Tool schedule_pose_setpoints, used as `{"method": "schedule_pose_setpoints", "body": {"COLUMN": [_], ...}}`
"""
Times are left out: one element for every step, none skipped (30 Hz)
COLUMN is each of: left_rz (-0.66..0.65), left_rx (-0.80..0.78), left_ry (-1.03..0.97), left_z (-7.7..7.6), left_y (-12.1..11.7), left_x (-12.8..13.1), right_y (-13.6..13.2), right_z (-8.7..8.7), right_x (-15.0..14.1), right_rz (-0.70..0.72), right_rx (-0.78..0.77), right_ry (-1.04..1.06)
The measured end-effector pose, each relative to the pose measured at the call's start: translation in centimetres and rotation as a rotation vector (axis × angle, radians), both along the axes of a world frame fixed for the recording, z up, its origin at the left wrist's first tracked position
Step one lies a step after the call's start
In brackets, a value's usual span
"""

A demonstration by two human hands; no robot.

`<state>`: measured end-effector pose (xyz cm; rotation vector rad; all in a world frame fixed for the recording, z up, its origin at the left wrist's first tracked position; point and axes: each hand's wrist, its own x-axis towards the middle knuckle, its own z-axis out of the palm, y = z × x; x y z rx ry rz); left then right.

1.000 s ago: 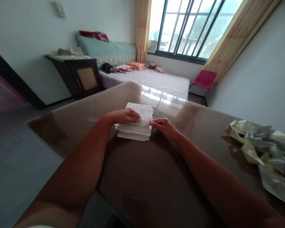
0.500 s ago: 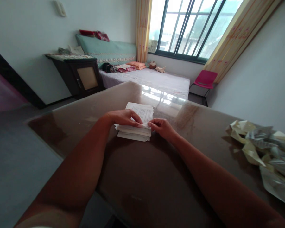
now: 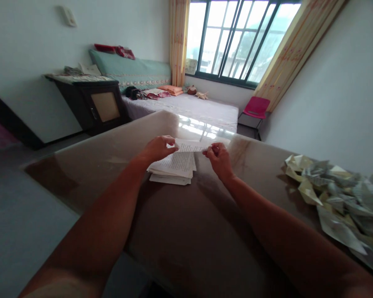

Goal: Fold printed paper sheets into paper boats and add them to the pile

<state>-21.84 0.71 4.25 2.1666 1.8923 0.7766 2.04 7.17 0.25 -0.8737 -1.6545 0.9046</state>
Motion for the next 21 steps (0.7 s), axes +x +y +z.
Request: {"method": "schedule_pose_setpoints", "body": {"left_rz": [0.017, 0.026, 0.012, -0.004, -0.015, -0.033, -0.049, -0.067, -0.086, -0.102, -0.131, -0.172, -0.228, -0.296, -0.399, -0.505, -0.592, -0.653, -0.694, -0.721, -0.725], "left_rx": [0.05, 0.096, 0.129, 0.155, 0.184, 0.203, 0.214, 0.214, 0.207, 0.199, 0.18, 0.146, 0.083, -0.012, -0.154, -0.304, -0.406, -0.443, -0.426, -0.388, -0.342], "left_ry": [0.023, 0.049, 0.068, 0.072, 0.065, 0.052, 0.032, 0.007, -0.02, -0.051, -0.082, -0.114, -0.141, -0.143, -0.117, -0.075, -0.034, 0.008, 0.04, 0.076, 0.101], "left_z": [-0.2, -0.5, -0.7, -0.9, -1.1, -1.2, -1.1, -1.0, -0.7, -0.2, 0.3, 0.9, 1.6, 2.2, 2.7, 3.0, 3.0, 2.9, 2.4, 1.8, 1.1], "left_y": [0.1, 0.2, 0.3, 0.4, 0.5, 0.5, 0.5, 0.5, 0.4, 0.2, 0.0, -0.3, -0.6, -0.9, -1.3, -1.7, -2.1, -2.5, -2.8, -3.2, -3.4], "left_x": [0.2, 0.3, 0.6, 0.8, 1.0, 1.4, 1.8, 2.3, 2.9, 3.7, 4.5, 5.5, 6.6, 7.8, 9.1, 10.4, 11.7, 13.1, 14.4, 15.6, 16.6], "right_y": [0.3, 0.5, 0.5, 0.2, -0.3, -1.2, -2.3, -3.6, -5.1, -6.6, -8.1, -9.4, -10.7, -11.7, -12.6, -13.3, -13.9, -14.2, -14.4, -14.5, -14.4], "right_z": [0.6, 1.2, 1.9, 2.5, 3.0, 3.4, 3.5, 3.5, 3.2, 2.7, 2.1, 1.5, 0.8, 0.3, -0.1, -0.4, -0.5, -0.4, -0.3, -0.1, 0.1], "right_x": [0.8, 1.9, 3.3, 5.0, 6.9, 8.9, 10.9, 12.9, 14.8, 16.5, 17.9, 19.0, 19.9, 20.5, 21.0, 21.3, 21.5, 21.6, 21.8, 21.9, 22.0], "right_rz": [-0.007, 0.006, 0.026, 0.06, 0.095, 0.115, 0.105, 0.06, -0.009, -0.055, -0.073, -0.084, -0.09, -0.094, -0.108, -0.126, -0.14, -0.154, -0.165, -0.167, -0.162], "right_rx": [0.016, 0.03, 0.042, 0.063, 0.083, 0.09, 0.089, 0.079, 0.06, 0.03, -0.01, -0.053, -0.09, -0.117, -0.139, -0.145, -0.144, -0.14, -0.134, -0.132, -0.135], "right_ry": [-0.047, -0.117, -0.201, -0.29, -0.36, -0.398, -0.421, -0.437, -0.436, -0.434, -0.421, -0.395, -0.365, -0.351, -0.351, -0.364, -0.381, -0.399, -0.414, -0.423, -0.422]}}
